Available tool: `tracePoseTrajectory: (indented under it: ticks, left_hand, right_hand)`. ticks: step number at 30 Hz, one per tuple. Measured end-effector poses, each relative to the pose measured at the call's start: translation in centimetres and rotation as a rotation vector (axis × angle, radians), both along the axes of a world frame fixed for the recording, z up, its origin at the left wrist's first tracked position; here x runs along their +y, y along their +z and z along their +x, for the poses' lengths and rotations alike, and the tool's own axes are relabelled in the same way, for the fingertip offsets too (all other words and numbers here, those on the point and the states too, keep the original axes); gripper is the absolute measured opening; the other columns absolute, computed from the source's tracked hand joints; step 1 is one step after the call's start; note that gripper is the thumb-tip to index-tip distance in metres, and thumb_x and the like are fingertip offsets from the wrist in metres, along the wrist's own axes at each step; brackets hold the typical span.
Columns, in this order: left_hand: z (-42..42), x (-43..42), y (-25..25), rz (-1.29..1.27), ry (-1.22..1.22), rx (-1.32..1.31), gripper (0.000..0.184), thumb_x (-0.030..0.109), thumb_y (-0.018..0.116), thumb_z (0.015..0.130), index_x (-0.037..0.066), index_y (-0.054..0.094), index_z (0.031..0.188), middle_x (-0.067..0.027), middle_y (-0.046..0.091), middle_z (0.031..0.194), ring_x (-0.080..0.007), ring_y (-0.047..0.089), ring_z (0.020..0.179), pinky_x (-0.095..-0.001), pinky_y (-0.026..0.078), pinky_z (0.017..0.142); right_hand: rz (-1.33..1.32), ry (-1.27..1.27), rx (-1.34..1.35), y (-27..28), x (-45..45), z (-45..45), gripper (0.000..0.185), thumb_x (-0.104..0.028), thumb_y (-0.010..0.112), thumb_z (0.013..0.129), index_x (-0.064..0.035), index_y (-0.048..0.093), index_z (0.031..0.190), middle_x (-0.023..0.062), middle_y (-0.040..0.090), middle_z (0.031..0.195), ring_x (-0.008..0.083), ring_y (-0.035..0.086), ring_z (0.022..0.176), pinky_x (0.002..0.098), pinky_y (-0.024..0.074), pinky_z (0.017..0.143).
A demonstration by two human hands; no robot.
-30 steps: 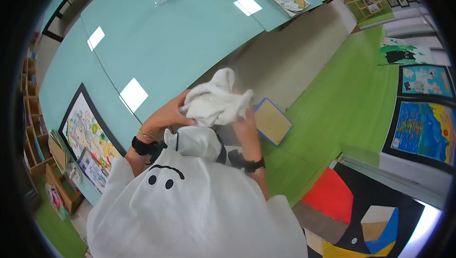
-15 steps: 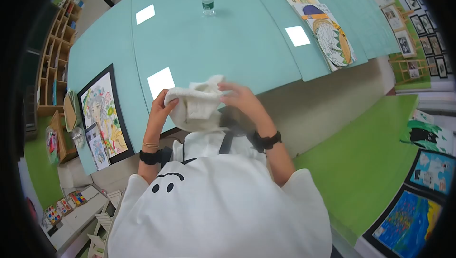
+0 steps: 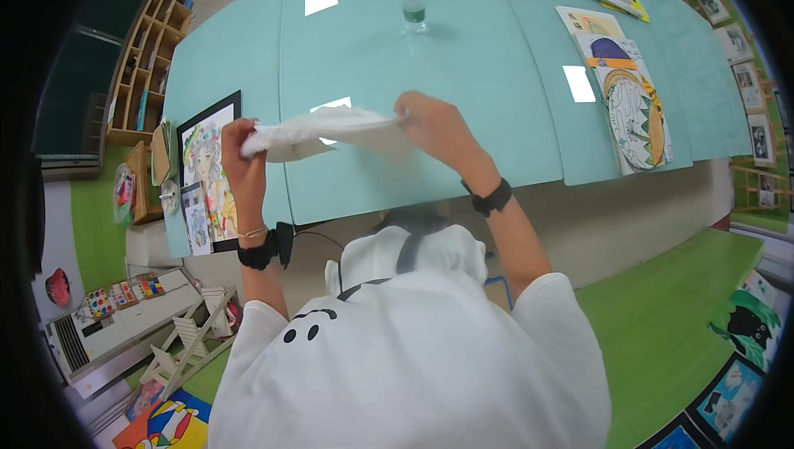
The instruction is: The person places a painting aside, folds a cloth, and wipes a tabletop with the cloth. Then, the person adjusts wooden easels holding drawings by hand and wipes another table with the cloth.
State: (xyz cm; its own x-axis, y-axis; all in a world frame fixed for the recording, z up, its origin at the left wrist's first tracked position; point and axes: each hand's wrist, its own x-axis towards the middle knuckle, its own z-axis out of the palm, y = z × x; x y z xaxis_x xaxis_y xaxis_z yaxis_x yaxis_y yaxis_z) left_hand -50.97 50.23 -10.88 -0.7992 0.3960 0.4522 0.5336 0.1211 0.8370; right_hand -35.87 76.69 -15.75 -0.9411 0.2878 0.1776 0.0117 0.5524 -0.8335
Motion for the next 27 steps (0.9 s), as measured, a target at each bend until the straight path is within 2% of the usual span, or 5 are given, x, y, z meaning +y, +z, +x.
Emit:
tracePoseTrajectory:
  ticks: [7,14,19,22,27]
  left_hand:
    - [0.1,-7.6,-11.4,-0.683,-0.330,-0.253,0.030,-0.012,0.057,0.071,0.000,0.062,0.098,-0.0158,0.065,0.090,-0.0319,0.062,0.082,-0.0361,0.050,0.074]
    - [-0.8,-14.0,-27.2,-0.797,-0.315,-0.207,0.024,-0.003,0.067,0.074,-0.003,0.062,0.097,-0.0162,0.065,0.079,-0.0261,0.062,0.072,-0.0343,0.049,0.069]
    - [-10.0,-10.2,-21.2,-0.893,-0.155,-0.119,0.023,0.006,0.066,0.078,0.000,0.069,0.100,-0.0155,0.068,0.077,-0.0255,0.065,0.069,-0.0341,0.050,0.063]
    - [-15.4,-5.8,-11.6,-0.479,-0.034,-0.183,0.020,0.008,0.065,0.082,-0.001,0.070,0.099,-0.0118,0.069,0.071,-0.0183,0.066,0.065,-0.0304,0.049,0.056]
    - [-18.2,-3.4,-3.3,-0.168,-0.059,-0.084,0.017,0.004,0.062,0.089,-0.004,0.066,0.104,-0.0070,0.070,0.089,-0.0114,0.066,0.083,-0.0239,0.052,0.073]
  right_hand:
    - [-0.109,0.123,-0.232,-11.7,-3.0,3.9,0.033,-0.005,0.055,0.082,-0.0075,0.061,0.114,0.0139,0.064,0.101,0.0328,0.060,0.094,0.0390,0.0483,0.083]
    - [0.173,0.184,-0.334,-30.0,-5.6,9.0,0.020,-0.007,0.064,0.079,-0.0035,0.067,0.099,0.0128,0.064,0.089,0.0316,0.059,0.086,0.0365,0.0492,0.078]
    - [0.216,-0.077,-0.142,-20.8,0.4,0.3,0.013,-0.011,0.059,0.085,-0.0039,0.067,0.092,0.0122,0.066,0.092,0.0316,0.061,0.088,0.0393,0.0492,0.074]
    - [0.176,-0.192,0.154,-10.8,3.4,-6.7,0.013,-0.007,0.064,0.082,-0.0037,0.067,0.094,0.0107,0.065,0.089,0.0280,0.062,0.084,0.0356,0.0493,0.070]
    - [0.286,-0.312,0.480,0.9,4.1,-10.9,0.018,0.002,0.064,0.077,-0.0043,0.068,0.094,0.0108,0.064,0.088,0.0274,0.062,0.083,0.0350,0.0502,0.072]
